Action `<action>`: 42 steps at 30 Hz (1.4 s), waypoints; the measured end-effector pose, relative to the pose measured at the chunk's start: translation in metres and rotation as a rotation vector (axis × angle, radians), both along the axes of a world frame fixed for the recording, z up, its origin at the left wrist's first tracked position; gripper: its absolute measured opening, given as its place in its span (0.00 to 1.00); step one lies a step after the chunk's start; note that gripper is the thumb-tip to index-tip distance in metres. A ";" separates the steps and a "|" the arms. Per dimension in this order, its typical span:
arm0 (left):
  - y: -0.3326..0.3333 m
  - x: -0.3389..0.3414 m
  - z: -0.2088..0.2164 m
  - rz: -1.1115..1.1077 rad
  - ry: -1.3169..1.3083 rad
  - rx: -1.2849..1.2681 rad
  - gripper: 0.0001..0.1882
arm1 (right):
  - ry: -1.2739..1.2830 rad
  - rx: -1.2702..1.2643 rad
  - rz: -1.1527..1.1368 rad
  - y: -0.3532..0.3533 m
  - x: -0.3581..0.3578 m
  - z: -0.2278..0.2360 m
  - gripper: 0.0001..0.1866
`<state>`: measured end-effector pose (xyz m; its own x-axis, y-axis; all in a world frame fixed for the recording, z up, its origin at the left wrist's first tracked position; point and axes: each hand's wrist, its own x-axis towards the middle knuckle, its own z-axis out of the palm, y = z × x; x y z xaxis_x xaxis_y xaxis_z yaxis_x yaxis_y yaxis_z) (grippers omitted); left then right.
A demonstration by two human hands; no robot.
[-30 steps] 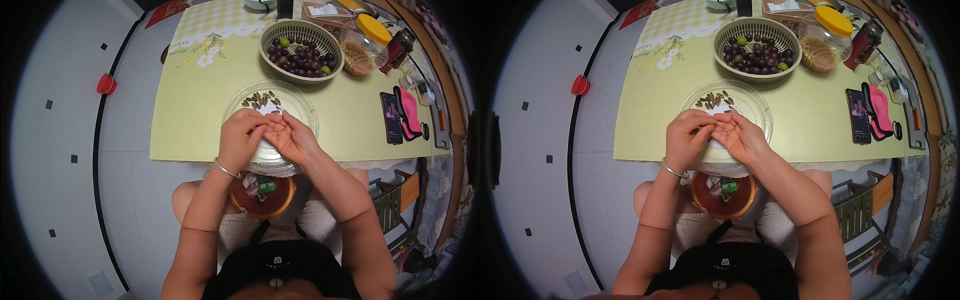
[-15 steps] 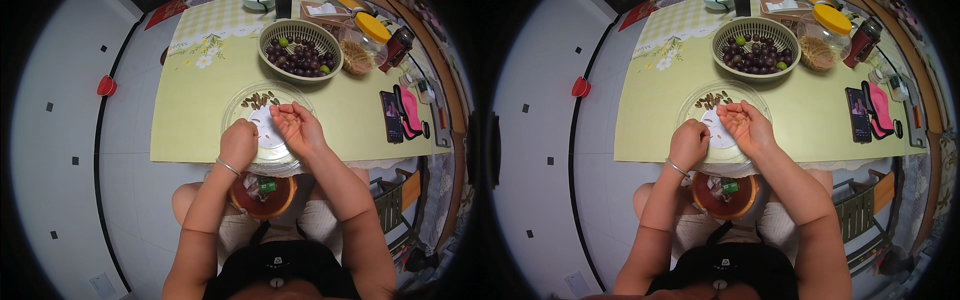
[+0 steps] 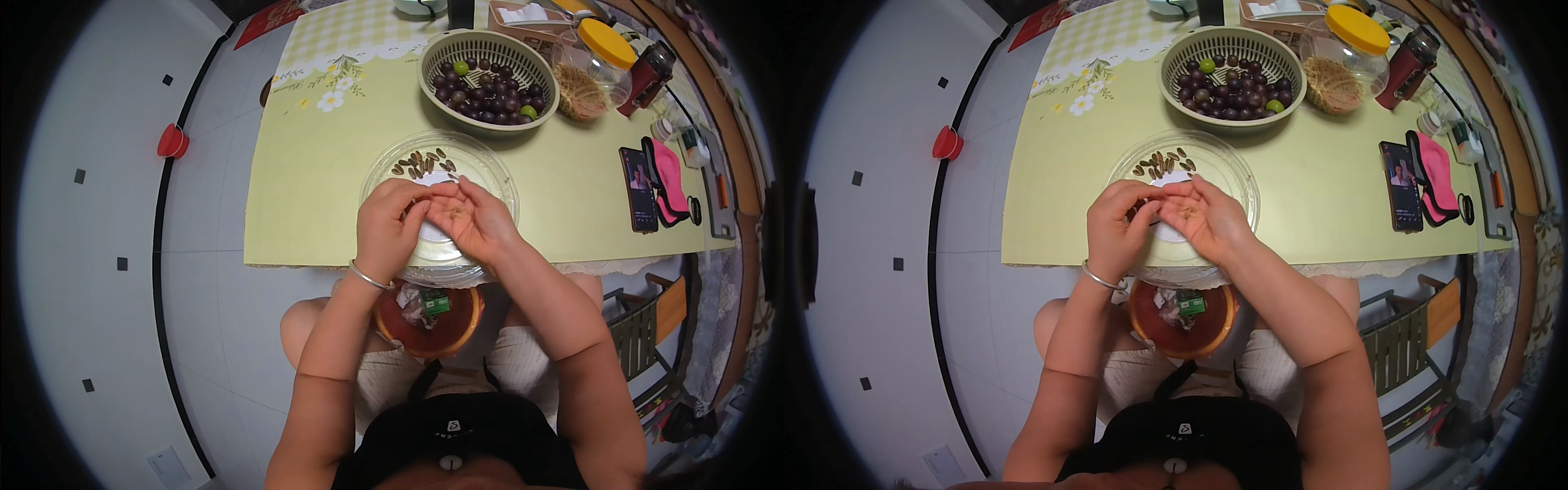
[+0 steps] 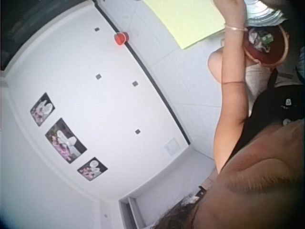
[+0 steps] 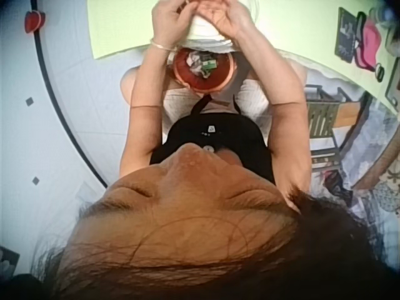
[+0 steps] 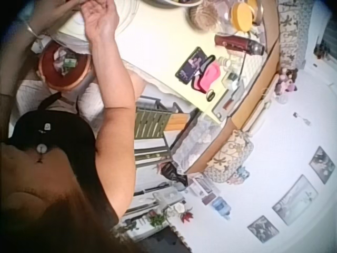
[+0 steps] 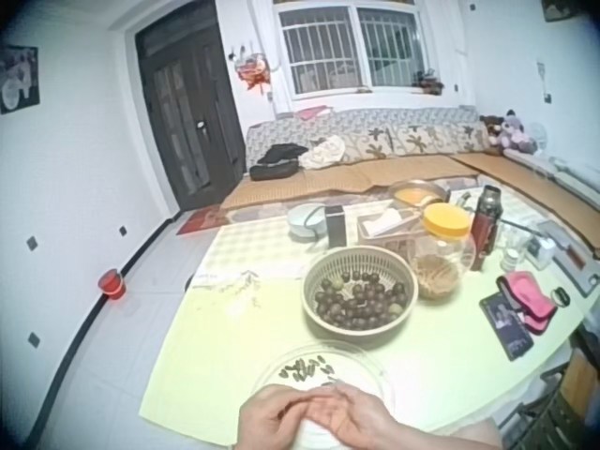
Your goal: The person sits on the floor and peels sunflower seeds by hand. They pick up seeds from a plate, remove the shells, and place the kernels into a small bowl while discarding the shells.
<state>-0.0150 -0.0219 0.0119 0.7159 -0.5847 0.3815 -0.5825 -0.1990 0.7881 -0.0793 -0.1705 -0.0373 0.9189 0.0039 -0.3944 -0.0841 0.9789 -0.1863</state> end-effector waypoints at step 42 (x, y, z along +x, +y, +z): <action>0.007 0.021 -0.028 -0.069 -0.341 0.355 0.14 | -0.381 -0.020 -0.190 -0.029 -0.001 0.025 0.28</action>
